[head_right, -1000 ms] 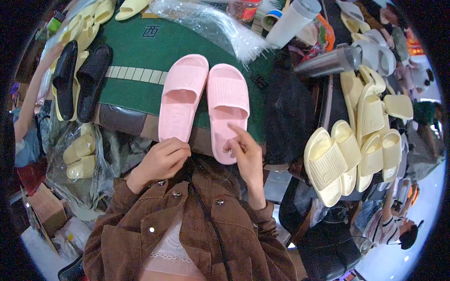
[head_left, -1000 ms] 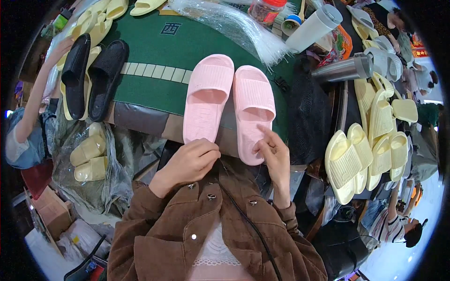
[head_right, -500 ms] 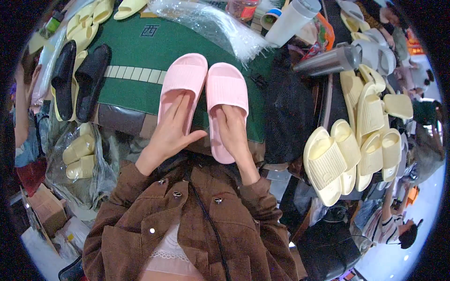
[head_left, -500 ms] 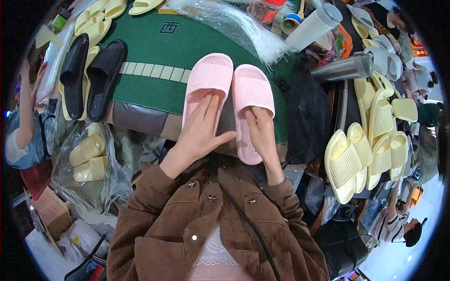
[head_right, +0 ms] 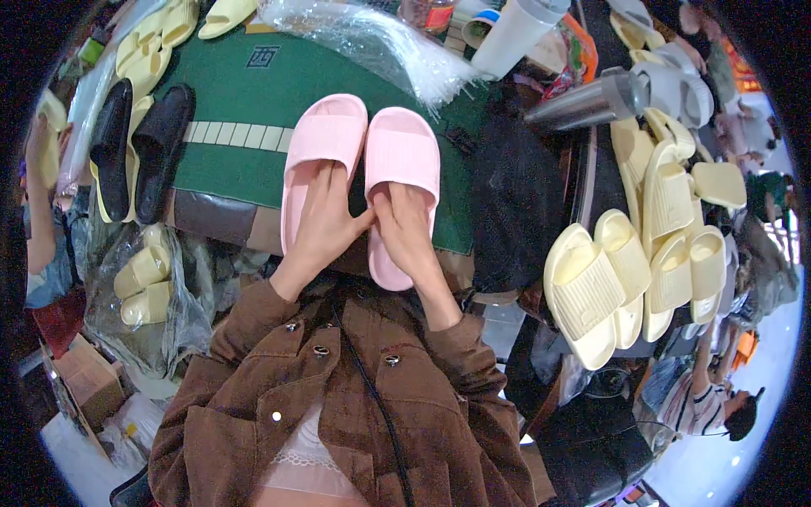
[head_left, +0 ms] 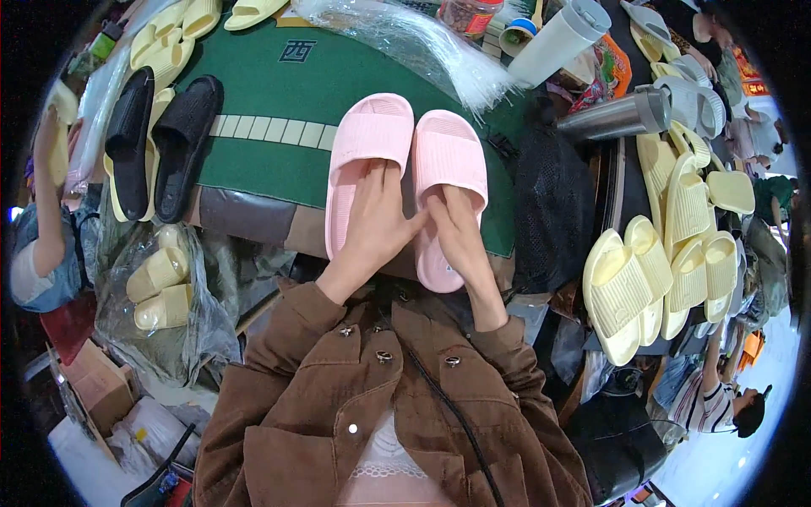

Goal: Manually assemble and inspect foam slides/shoes by attaching tags and organizing pairs.

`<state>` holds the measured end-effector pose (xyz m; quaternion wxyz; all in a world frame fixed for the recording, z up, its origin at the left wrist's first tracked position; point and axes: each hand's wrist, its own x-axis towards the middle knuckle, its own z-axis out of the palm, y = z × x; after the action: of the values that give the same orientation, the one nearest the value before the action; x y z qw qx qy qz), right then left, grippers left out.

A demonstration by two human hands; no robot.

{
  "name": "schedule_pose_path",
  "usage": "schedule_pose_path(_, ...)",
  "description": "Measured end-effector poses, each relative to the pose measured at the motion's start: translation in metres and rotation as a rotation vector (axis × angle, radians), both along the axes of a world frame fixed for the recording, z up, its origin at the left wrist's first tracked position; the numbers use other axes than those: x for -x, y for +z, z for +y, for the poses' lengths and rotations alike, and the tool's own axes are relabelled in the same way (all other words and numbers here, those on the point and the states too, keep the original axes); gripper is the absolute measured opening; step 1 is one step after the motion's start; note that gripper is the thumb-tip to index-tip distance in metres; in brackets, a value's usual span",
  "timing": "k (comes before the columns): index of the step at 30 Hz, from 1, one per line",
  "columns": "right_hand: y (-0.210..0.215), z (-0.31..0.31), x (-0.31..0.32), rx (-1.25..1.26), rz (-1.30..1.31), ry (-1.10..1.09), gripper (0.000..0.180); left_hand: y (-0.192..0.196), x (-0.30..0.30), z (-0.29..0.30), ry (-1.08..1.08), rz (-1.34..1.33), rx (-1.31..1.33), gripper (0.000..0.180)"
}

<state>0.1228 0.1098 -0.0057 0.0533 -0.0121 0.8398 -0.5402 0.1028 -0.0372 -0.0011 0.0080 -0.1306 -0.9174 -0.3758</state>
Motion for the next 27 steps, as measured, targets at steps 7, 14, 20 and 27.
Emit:
schedule_pose_path(7,0.000,0.000,-0.003,-0.018,0.013,-0.035,0.031,0.005,-0.008,-0.002,-0.038,0.040,0.009,0.094)
schedule_pose_path(14,0.007,0.001,-0.001,0.031,-0.093,0.005,0.033,-0.005,-0.006,0.004,0.024,0.079,0.020,0.082)
schedule_pose_path(20,0.010,-0.010,-0.009,0.122,-0.003,0.019,0.029,-0.003,0.021,0.007,0.087,-0.036,0.133,0.053)
schedule_pose_path(27,0.009,-0.030,-0.031,-0.079,0.171,0.044,0.055,-0.033,0.034,0.007,0.082,0.015,0.236,0.031)
